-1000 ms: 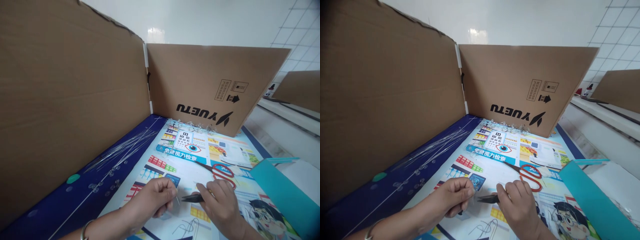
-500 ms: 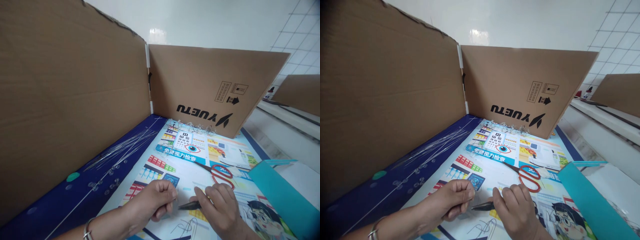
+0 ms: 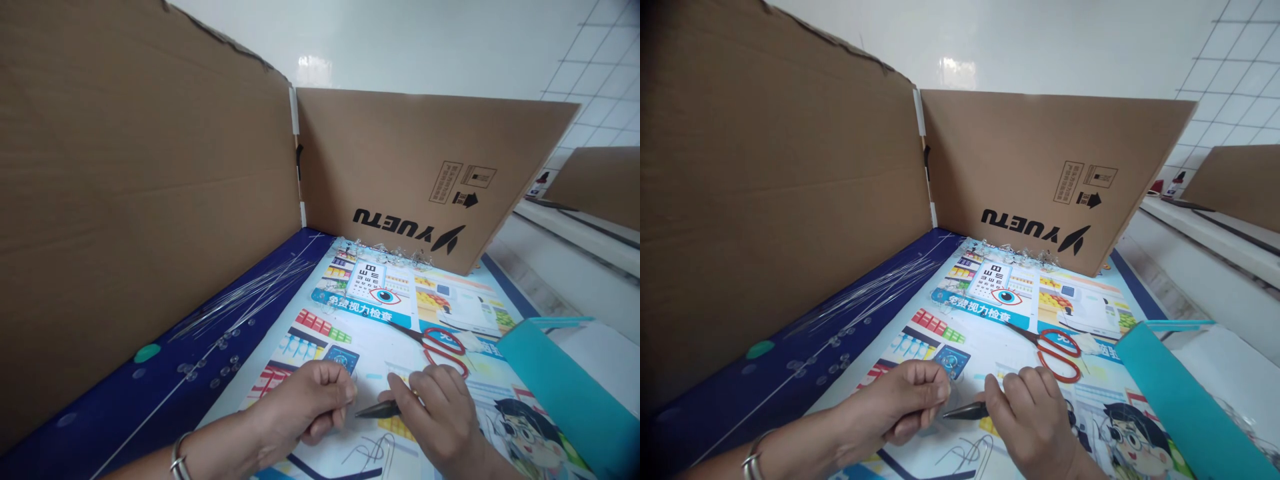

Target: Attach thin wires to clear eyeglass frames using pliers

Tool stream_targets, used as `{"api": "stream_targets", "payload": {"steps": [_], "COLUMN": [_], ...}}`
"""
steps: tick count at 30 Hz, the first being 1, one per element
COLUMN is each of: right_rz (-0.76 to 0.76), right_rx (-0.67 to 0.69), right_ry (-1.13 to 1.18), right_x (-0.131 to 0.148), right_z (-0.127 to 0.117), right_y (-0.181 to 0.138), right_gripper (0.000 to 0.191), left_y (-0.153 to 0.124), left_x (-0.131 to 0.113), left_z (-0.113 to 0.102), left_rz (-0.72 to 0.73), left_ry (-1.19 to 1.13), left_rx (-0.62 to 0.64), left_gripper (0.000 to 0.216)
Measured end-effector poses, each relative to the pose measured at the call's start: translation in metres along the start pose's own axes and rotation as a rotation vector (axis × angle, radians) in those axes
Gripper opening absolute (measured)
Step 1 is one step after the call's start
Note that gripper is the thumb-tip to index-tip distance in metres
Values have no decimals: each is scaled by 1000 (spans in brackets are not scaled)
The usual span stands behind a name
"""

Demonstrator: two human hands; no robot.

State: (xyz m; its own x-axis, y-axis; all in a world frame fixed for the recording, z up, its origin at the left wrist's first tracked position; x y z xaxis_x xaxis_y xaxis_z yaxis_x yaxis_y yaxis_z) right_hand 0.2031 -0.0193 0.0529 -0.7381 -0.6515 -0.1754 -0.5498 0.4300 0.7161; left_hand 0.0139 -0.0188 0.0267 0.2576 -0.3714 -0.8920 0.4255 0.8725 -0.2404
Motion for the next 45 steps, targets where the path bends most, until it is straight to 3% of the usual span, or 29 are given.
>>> {"api": "stream_targets", "payload": {"steps": [14, 24, 45], "right_rz": [3, 10, -35], "right_rx": [17, 16, 14], "right_ry": [8, 20, -19], "right_x": [0, 1, 3], "right_z": [0, 1, 4], "right_y": [-1, 0, -4], "right_gripper": [20, 21, 26], "left_y": [0, 2, -1], "left_x": [-2, -2, -1], "left_z": [0, 1, 2], "left_rz": [-27, 92, 91], "left_ry": [16, 194, 50], "left_rx": [-5, -27, -51], "left_gripper": [31, 31, 26]}}
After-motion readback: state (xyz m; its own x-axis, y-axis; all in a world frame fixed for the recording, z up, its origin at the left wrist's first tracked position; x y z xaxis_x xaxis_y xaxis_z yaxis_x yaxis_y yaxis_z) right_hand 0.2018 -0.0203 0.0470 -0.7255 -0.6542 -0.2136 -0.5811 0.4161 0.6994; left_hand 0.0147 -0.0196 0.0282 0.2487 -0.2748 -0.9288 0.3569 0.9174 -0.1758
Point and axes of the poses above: each hand's wrist, its own y-axis towards the middle knuckle, its own z-axis out of the palm, x = y × z, the point moved 3 cm from there along y, towards the middle knuckle, and after that the axes turned 10 degrees about z, right-handed, at the moved point
